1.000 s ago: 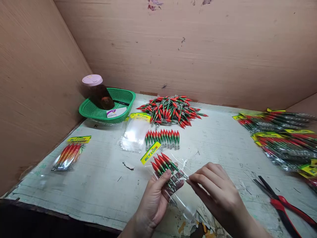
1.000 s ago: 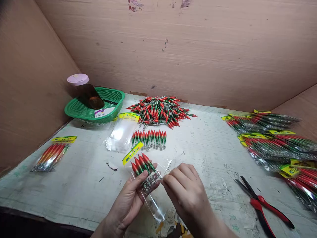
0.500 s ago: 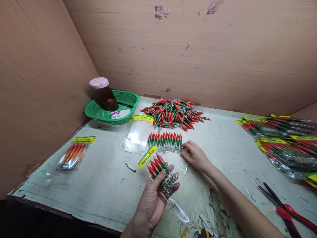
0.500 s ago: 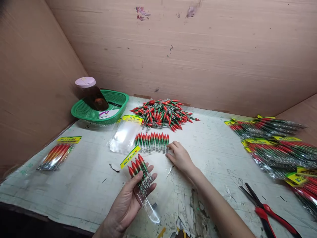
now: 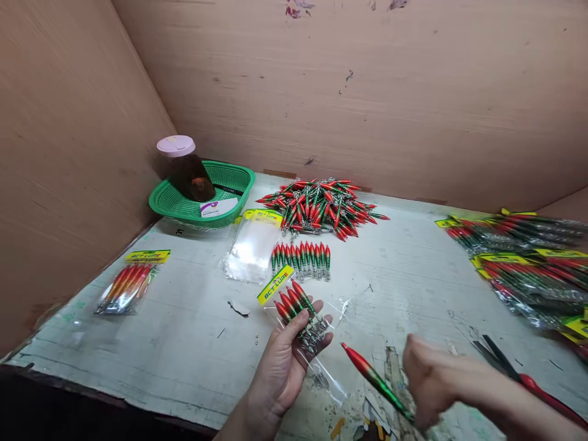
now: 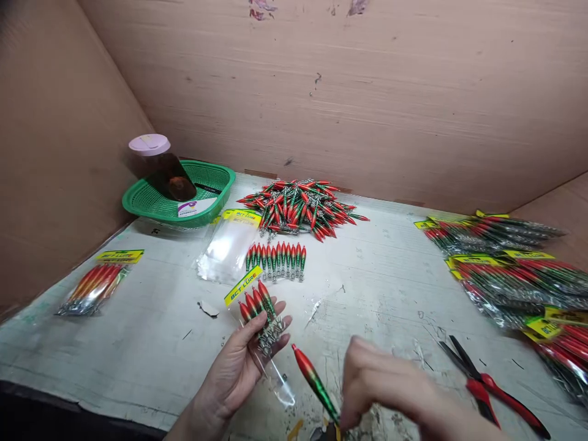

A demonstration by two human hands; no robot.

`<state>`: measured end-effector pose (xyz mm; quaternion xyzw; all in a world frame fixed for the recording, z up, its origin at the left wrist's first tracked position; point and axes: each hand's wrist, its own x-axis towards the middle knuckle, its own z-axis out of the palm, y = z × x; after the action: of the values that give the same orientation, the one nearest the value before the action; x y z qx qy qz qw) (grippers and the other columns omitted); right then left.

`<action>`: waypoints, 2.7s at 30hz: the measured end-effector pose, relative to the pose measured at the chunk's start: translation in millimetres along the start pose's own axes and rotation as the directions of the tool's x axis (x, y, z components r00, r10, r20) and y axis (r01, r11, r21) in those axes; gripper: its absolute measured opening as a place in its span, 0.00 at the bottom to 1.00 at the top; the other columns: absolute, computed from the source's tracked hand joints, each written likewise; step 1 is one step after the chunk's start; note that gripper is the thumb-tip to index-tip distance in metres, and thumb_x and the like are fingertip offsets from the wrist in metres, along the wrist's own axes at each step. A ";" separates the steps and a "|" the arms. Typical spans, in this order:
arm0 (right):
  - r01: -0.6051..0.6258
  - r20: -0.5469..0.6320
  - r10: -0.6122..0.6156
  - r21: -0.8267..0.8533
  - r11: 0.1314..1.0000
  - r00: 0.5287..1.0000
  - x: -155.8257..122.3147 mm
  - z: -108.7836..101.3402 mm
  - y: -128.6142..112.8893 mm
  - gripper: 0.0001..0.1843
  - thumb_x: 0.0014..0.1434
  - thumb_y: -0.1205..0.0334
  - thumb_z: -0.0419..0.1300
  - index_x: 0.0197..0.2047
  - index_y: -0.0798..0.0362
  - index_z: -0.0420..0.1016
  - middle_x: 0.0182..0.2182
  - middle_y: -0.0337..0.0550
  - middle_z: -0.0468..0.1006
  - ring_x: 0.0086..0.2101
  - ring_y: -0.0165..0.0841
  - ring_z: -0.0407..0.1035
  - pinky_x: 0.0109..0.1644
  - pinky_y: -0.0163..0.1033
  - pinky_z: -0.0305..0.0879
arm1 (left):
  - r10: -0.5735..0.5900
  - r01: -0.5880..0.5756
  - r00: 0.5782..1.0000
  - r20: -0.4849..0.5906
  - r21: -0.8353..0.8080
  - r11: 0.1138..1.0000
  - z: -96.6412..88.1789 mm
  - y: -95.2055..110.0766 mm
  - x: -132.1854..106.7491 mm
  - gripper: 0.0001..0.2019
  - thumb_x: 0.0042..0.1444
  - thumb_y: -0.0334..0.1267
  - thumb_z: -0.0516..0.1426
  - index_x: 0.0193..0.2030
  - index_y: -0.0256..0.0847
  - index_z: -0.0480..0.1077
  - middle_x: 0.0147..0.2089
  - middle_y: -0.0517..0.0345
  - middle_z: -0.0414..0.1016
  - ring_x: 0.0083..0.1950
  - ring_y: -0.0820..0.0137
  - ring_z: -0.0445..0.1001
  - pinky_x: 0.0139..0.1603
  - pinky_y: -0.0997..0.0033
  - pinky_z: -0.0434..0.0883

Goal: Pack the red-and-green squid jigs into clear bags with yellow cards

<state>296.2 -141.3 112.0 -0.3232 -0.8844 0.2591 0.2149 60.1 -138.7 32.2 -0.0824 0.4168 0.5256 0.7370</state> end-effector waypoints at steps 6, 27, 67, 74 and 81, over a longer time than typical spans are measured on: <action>0.027 -0.077 -0.046 -0.230 0.973 0.996 28.9 43.7 -11.5 0.08 0.60 0.70 0.56 0.43 0.53 0.71 0.30 0.44 0.73 0.31 0.34 0.66 0.33 0.37 0.66 | 0.008 -0.008 1.000 0.027 0.010 1.000 -1.4 -8.4 -2.8 0.11 0.54 0.27 0.61 0.45 0.34 0.74 0.42 0.49 0.81 0.36 0.67 0.79 0.34 0.65 0.80; -0.097 -0.355 -0.025 -0.323 0.941 0.935 32.3 65.8 -5.4 0.07 0.59 0.71 0.59 0.40 0.51 0.71 0.26 0.36 0.71 0.29 0.31 0.64 0.42 0.43 0.54 | 0.063 -0.069 0.995 0.076 0.073 0.995 -2.8 -12.8 -9.3 0.14 0.48 0.32 0.66 0.42 0.36 0.73 0.40 0.53 0.79 0.36 0.70 0.77 0.39 0.66 0.78; -0.215 -0.470 0.072 -0.259 0.942 0.880 -27.1 118.7 50.4 0.12 0.62 0.74 0.51 0.28 0.53 0.66 0.23 0.40 0.66 0.27 0.31 0.60 0.29 0.35 0.57 | 0.003 -0.216 0.954 0.301 0.680 0.701 -20.4 -43.5 40.0 0.60 0.32 0.27 0.71 0.70 0.46 0.43 0.33 0.61 0.75 0.24 0.72 0.76 0.28 0.76 0.69; -0.295 -0.336 0.257 -0.066 0.953 0.906 -25.7 128.2 27.4 0.07 0.63 0.68 0.53 0.33 0.53 0.70 0.29 0.42 0.71 0.30 0.31 0.67 0.32 0.35 0.62 | -0.007 -0.177 0.973 0.232 0.760 0.626 -29.6 -42.1 24.7 0.43 0.45 0.36 0.66 0.66 0.36 0.50 0.26 0.63 0.74 0.27 0.68 0.78 0.31 0.73 0.72; -0.428 -0.198 0.426 0.036 0.903 0.883 -11.1 163.1 15.9 0.02 0.61 0.67 0.57 0.37 0.53 0.71 0.31 0.41 0.72 0.30 0.32 0.71 0.32 0.35 0.65 | -0.043 -0.172 0.965 0.257 0.753 0.635 -31.1 -37.1 25.1 0.39 0.50 0.38 0.63 0.66 0.37 0.50 0.28 0.60 0.76 0.28 0.72 0.74 0.28 0.76 0.70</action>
<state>221.9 -190.5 -26.0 -0.5353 -0.7665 0.2621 0.2393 77.5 -154.4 -17.0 0.3215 0.5067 0.3301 0.7287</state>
